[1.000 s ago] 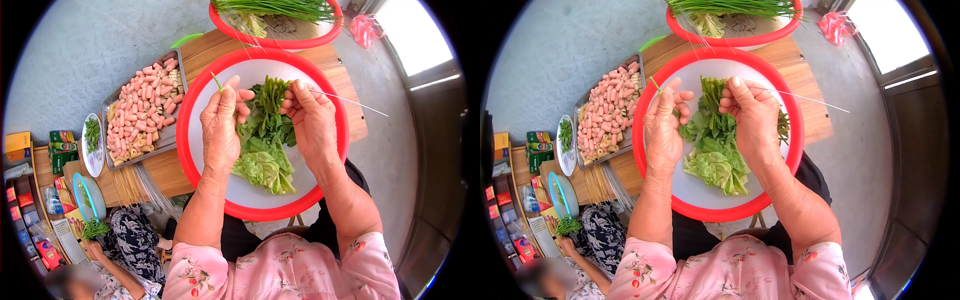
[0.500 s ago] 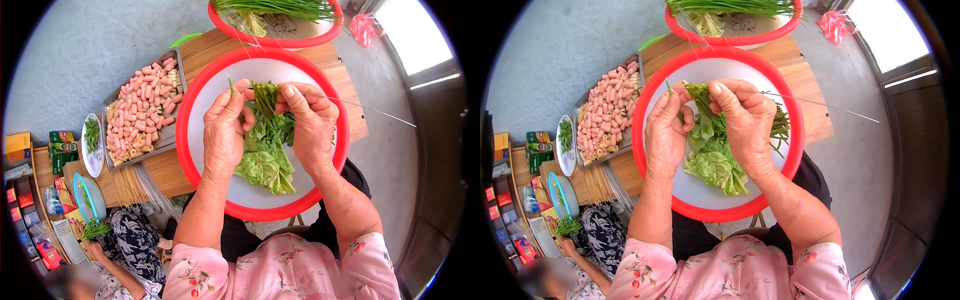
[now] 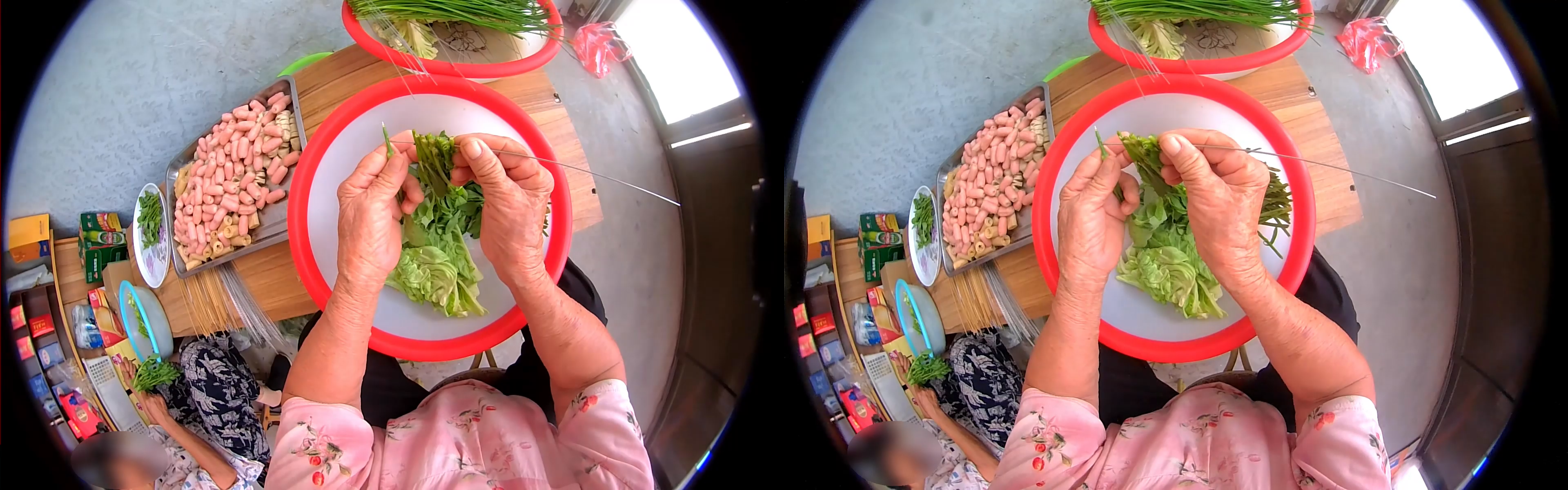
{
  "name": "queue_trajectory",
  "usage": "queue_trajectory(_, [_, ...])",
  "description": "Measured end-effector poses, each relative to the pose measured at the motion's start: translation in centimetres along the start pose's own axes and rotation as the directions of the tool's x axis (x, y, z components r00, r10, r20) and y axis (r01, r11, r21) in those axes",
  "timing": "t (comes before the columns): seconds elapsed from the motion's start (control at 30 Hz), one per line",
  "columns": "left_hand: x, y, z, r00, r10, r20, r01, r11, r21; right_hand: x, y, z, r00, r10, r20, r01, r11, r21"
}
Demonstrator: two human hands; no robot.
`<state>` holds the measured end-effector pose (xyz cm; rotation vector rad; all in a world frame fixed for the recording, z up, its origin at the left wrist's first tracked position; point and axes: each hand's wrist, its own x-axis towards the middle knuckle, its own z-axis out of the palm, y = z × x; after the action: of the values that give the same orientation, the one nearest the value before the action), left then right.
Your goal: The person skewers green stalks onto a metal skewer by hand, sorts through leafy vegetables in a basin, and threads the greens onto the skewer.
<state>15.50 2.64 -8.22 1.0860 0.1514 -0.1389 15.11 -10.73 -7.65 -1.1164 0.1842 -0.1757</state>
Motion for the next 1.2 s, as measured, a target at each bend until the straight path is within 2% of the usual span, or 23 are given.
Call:
queue_trajectory(0.47, [-0.29,-0.16,0.31,0.995,0.021,-0.096,-0.011,0.994,0.108,-0.31,-0.03,0.18,0.999,-0.036,-0.003,0.035,0.996,-0.086])
queue_trajectory(0.57, [-0.38,-0.04,0.54,0.995,0.014,-0.094,0.000,0.990,0.142,-0.04,-0.12,0.07,1.000,0.004,-0.018,-0.007,0.991,-0.132])
queue_trajectory(0.63, [-0.43,0.12,0.72,0.996,0.032,-0.089,-0.015,0.983,0.182,0.14,0.10,-0.02,0.995,0.090,-0.034,-0.089,0.995,0.042])
queue_trajectory(0.87, [-0.46,-0.09,0.57,0.995,0.044,-0.085,-0.025,0.977,0.211,-0.02,0.45,0.02,0.997,0.069,-0.022,-0.068,0.996,0.052])
queue_trajectory(0.93, [-0.41,-0.45,0.35,0.995,0.094,-0.034,-0.077,0.937,0.340,-0.20,0.46,0.20,0.995,0.099,-0.010,-0.098,0.993,0.062])
queue_trajectory(1.07, [-0.49,-0.75,0.43,0.995,0.086,-0.053,-0.068,0.960,0.273,-0.28,0.47,0.48,0.994,0.103,-0.018,-0.102,0.991,0.083])
queue_trajectory(1.13, [-0.37,-0.51,0.41,0.991,0.100,-0.091,-0.082,0.979,0.187,0.00,0.27,0.37,0.986,0.165,0.001,-0.164,0.981,0.098])
queue_trajectory(1.2, [0.06,-0.47,-0.05,0.987,0.139,-0.074,-0.124,0.975,0.186,0.25,0.35,0.10,0.983,0.181,0.025,-0.183,0.977,0.113])
